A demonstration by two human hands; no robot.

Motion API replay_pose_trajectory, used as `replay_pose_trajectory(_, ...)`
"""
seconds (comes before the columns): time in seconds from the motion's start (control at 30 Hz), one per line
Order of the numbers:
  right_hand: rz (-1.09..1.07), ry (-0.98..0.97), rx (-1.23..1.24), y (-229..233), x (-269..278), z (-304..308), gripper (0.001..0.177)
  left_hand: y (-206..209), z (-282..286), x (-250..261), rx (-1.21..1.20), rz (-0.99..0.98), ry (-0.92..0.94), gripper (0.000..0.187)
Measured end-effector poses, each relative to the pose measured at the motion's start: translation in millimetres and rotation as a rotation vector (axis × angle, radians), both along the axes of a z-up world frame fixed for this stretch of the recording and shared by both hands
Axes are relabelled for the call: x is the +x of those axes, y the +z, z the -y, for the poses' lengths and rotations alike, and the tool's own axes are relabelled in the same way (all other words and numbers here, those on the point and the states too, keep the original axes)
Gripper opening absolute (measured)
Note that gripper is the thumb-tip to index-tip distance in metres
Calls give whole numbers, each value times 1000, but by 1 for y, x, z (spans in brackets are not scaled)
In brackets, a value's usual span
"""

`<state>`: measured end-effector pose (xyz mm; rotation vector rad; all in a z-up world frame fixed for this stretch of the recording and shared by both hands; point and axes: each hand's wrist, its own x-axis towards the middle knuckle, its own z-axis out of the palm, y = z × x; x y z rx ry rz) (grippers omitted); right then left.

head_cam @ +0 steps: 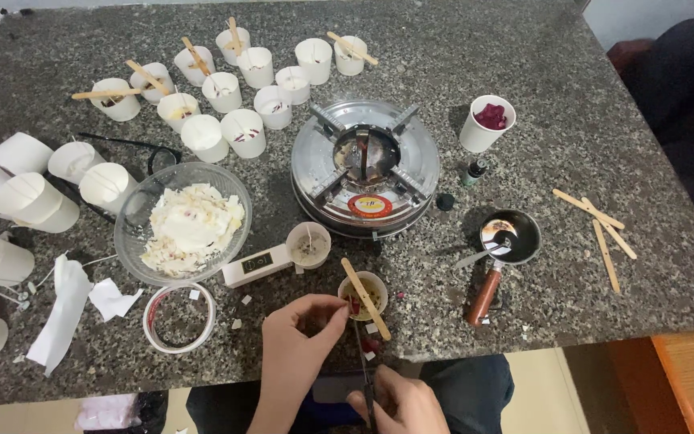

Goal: Preparing candle containers with wicks and melting wax flakes in a small pot over a portable gas stove.

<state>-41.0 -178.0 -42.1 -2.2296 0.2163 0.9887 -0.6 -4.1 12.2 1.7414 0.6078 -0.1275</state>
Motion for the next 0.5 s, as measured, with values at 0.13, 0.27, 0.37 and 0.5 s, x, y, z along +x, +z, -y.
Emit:
replay_pose_trajectory(0.13, 69, -4, 31, -20, -4, 5, 59, 7, -1, 2, -24, -82, -4, 11)
replay_pose_trajectory(0.27, 159, 62, -32, -42, -7, 11, 51, -9, -3, 1, 0, -11, -11, 10)
replay_pose_trajectory(0.37, 68, -14, 28, -27, -2, 7, 58, -6, -3, 2, -2, -34, 7, 11)
replay_pose_trajectory(0.5, 56, -6, 41, -20, -1, 6, 61, -11, -4, 1, -11, -1, 20, 10)
